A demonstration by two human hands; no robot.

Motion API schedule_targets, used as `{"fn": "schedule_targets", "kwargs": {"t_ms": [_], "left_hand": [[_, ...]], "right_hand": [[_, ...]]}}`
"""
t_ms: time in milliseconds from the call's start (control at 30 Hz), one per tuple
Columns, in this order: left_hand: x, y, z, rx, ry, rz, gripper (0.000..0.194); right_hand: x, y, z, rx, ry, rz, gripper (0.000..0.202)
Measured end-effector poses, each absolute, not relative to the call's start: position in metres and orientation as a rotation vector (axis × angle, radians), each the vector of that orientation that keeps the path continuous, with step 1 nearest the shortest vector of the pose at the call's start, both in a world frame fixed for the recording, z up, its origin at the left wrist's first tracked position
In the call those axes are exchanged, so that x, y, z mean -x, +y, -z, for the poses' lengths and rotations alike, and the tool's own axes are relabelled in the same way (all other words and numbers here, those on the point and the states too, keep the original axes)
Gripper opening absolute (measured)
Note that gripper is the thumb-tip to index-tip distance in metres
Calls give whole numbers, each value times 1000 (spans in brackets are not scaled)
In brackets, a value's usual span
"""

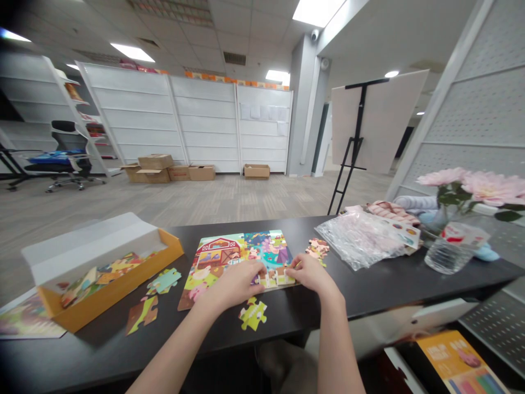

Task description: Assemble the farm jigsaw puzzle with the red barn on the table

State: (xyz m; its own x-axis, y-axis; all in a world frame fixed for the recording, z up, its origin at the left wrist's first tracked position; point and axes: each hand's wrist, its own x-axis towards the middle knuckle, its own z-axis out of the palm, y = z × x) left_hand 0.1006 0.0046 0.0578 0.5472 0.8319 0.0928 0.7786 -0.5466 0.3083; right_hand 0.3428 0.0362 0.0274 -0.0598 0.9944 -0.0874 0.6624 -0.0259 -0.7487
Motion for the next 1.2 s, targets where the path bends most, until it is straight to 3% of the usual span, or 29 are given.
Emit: {"fn": "schedule_targets", "kwargs": {"t_ms": [400,667,933,1200], "left_hand": [[-103,3,-56,-2684,1273,-309,23],[-110,2,-50,-2757,1201,-324,25],[-111,2,-48,-2788,1181,-309,19],[-119,3,-47,-2787,1177,-325,23]], "right_hand": [[-338,34,-36,1803,-1867,-687,11],[-333,33,-36,1878,-2009,-572,20],[-357,31,-39,2012,-1905,-489,11],[-359,30,-41,2051,-1841,-449,15]]}}
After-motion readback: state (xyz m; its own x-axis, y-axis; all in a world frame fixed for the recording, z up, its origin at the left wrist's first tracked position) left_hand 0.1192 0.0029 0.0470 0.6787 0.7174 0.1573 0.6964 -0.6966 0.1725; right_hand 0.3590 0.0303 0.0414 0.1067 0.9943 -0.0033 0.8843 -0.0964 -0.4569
